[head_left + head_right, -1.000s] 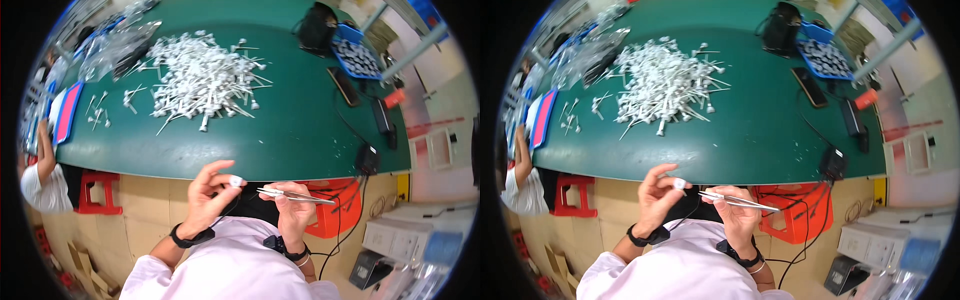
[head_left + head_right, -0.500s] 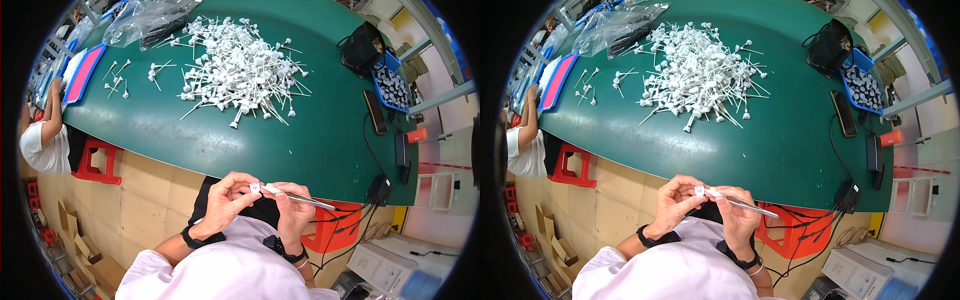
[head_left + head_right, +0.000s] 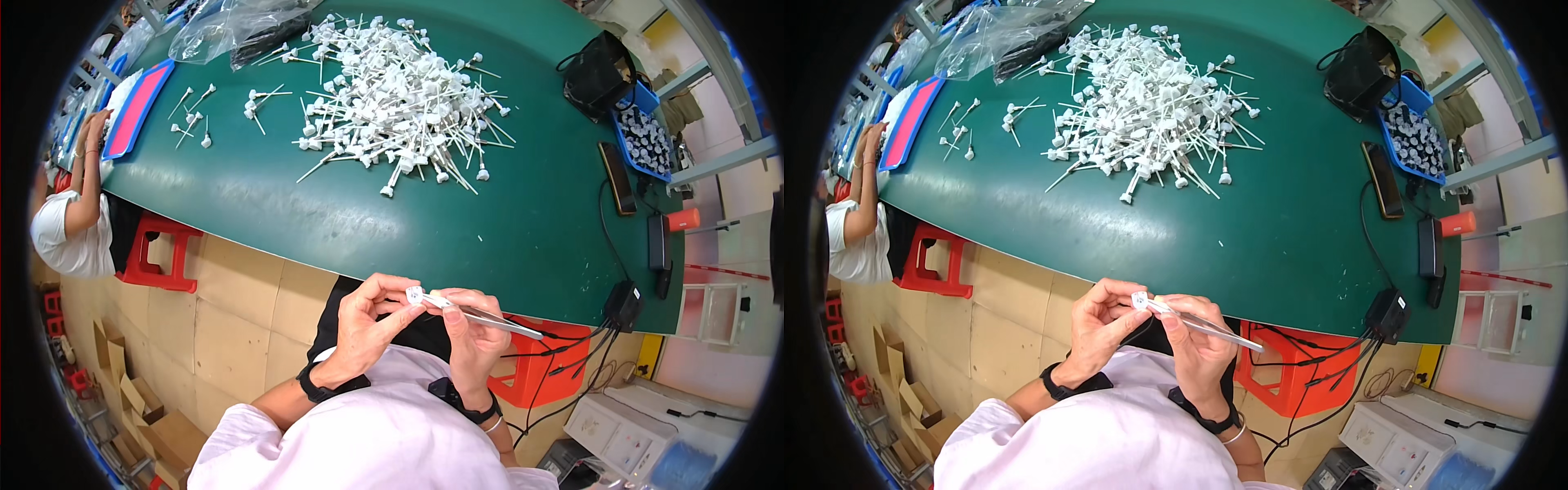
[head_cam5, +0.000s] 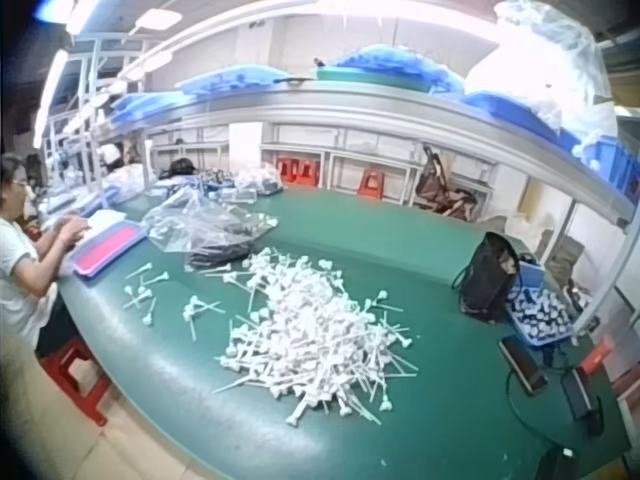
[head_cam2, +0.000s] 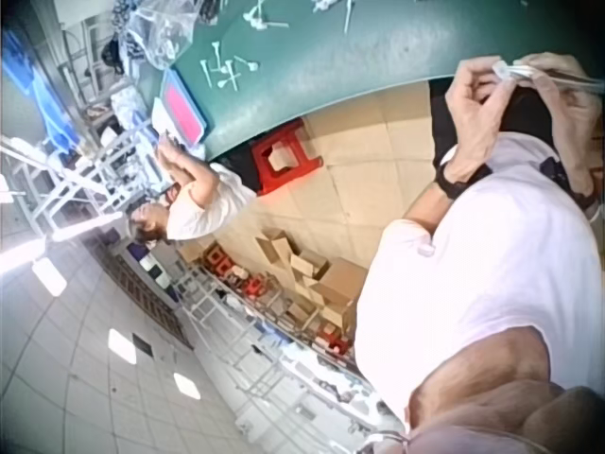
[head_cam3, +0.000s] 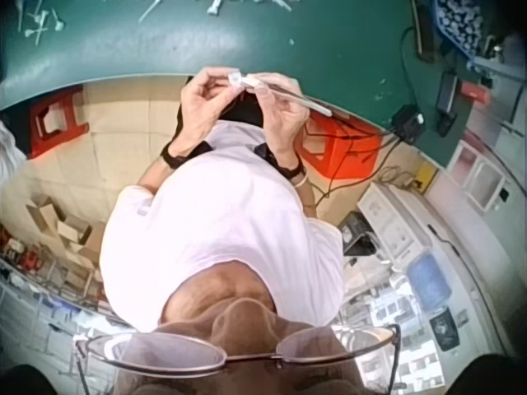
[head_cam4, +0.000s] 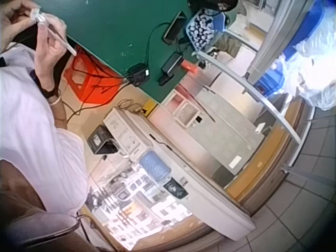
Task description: The recorder is using tweezers and hands to assemble small white plastic electronic or mechanical components at a factory workstation.
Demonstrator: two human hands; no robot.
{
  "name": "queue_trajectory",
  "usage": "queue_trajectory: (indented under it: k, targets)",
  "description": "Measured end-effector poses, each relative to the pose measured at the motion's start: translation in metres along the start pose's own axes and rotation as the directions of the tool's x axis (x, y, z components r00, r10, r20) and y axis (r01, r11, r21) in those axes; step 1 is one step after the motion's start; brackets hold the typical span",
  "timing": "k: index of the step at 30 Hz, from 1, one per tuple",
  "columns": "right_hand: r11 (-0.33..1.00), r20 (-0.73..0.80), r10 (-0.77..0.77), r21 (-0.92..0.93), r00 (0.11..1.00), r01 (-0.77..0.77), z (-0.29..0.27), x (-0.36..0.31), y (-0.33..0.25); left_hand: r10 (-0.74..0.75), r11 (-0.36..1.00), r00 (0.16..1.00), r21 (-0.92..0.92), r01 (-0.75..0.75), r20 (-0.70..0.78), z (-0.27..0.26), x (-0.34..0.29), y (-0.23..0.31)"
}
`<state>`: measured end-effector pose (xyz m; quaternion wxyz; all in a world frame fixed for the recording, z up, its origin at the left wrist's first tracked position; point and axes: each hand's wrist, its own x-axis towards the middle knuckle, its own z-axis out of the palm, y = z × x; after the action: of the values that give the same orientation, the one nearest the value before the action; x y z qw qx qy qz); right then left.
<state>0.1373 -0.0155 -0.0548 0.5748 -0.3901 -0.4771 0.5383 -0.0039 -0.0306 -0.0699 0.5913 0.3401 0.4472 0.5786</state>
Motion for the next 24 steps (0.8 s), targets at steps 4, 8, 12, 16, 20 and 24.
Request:
queue_trajectory:
  k: [4, 8, 12, 16, 20, 24]
  targets:
    - [1.000, 0.003, 0.004, 0.001, 1.000, -0.004, 0.002, -0.001, 0.002, 0.020, 0.999, 1.000, 0.034, -0.019, -0.012, -0.003, -0.003, -0.003]
    - [0.999, 0.000, -0.017, -0.051, 1.000, 0.016, 0.005, -0.003, 0.003, 0.056, 0.993, 0.998, 0.108, -0.054, -0.014, -0.003, -0.005, 0.000]
    - [0.985, 0.003, -0.101, -0.137, 0.995, 0.101, 0.007, -0.004, 0.002, 0.095, 0.987, 0.995, 0.132, -0.091, -0.019, -0.005, -0.008, -0.002]
    - [0.953, 0.074, -0.183, -0.233, 0.980, 0.195, 0.008, -0.004, 0.001, 0.110, 0.990, 0.993, 0.094, -0.106, -0.042, -0.007, -0.009, -0.004]
    - [0.930, 0.109, -0.188, -0.300, 0.976, 0.213, 0.011, -0.005, 0.002, 0.132, 0.990, 0.988, 0.058, -0.128, -0.081, -0.007, -0.012, -0.005]
    - [0.927, 0.143, -0.192, -0.299, 0.971, 0.228, 0.013, -0.008, 0.002, 0.137, 0.989, 0.989, 0.065, -0.133, -0.061, -0.009, -0.015, -0.002]
